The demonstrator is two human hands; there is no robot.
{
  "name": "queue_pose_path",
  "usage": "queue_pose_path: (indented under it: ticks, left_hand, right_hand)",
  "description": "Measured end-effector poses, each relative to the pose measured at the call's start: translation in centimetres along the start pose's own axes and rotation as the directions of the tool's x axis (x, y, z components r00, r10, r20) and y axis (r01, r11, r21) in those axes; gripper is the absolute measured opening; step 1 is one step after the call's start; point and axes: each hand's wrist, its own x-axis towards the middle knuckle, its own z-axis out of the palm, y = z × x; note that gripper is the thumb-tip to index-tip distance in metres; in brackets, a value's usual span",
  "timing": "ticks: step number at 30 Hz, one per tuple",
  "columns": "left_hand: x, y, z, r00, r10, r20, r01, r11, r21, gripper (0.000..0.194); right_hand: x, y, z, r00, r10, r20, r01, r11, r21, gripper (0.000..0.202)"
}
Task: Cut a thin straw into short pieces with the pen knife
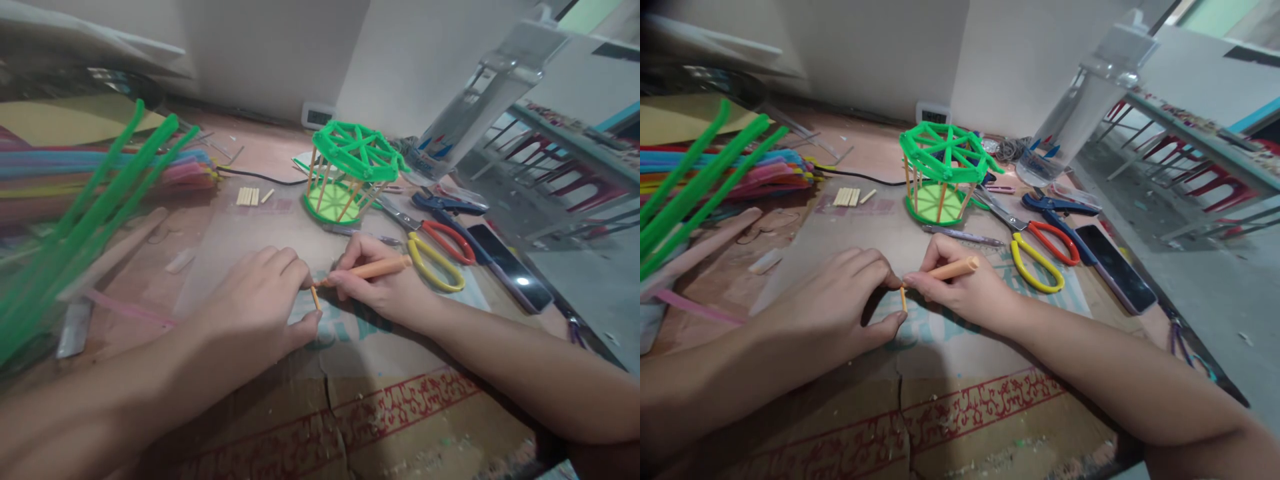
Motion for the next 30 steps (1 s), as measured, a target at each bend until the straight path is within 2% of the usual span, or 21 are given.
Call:
queue_pose_path:
  ticks: [6,12,20,25,30]
  left_hand:
    - [0.49,-0.15,-0.07,0.998,-0.055,0.018,0.056,0.998,-0.040,0.019]
    - [0.48,-0.13,-0.32,1.000,-0.016,0.024,0.017,1.000,-0.025,0.015]
    - [0.24,0.18,-0.22,0.999,-0.047,0.000,0.047,0.999,0.001,0.018]
    - [0.34,0.27,-0.26,0.998,-0.053,0.022,0.053,0.998,0.016,0.018]
    - [0.27,0.10,-0.14,1.000,-0.025,0.008,0.024,0.999,0.025,0.017]
  right_hand:
    - [-0.01,-0.12,0.04,0.999,0.040,0.024,-0.040,0.999,0.013,0.035]
    - [-0.01,-0.09,0.09,1.000,0.016,0.007,-0.017,1.000,0.009,0.032]
    - [-0.05,-0.49,-0.10,0.991,0.110,0.073,-0.114,0.992,0.052,0.039]
    - [-0.03,-0.62,0.02,0.995,0.096,0.023,-0.097,0.994,0.057,0.039]
    - [-0.12,-0.70,-0.19,0.985,0.137,0.100,-0.145,0.986,0.080,0.040]
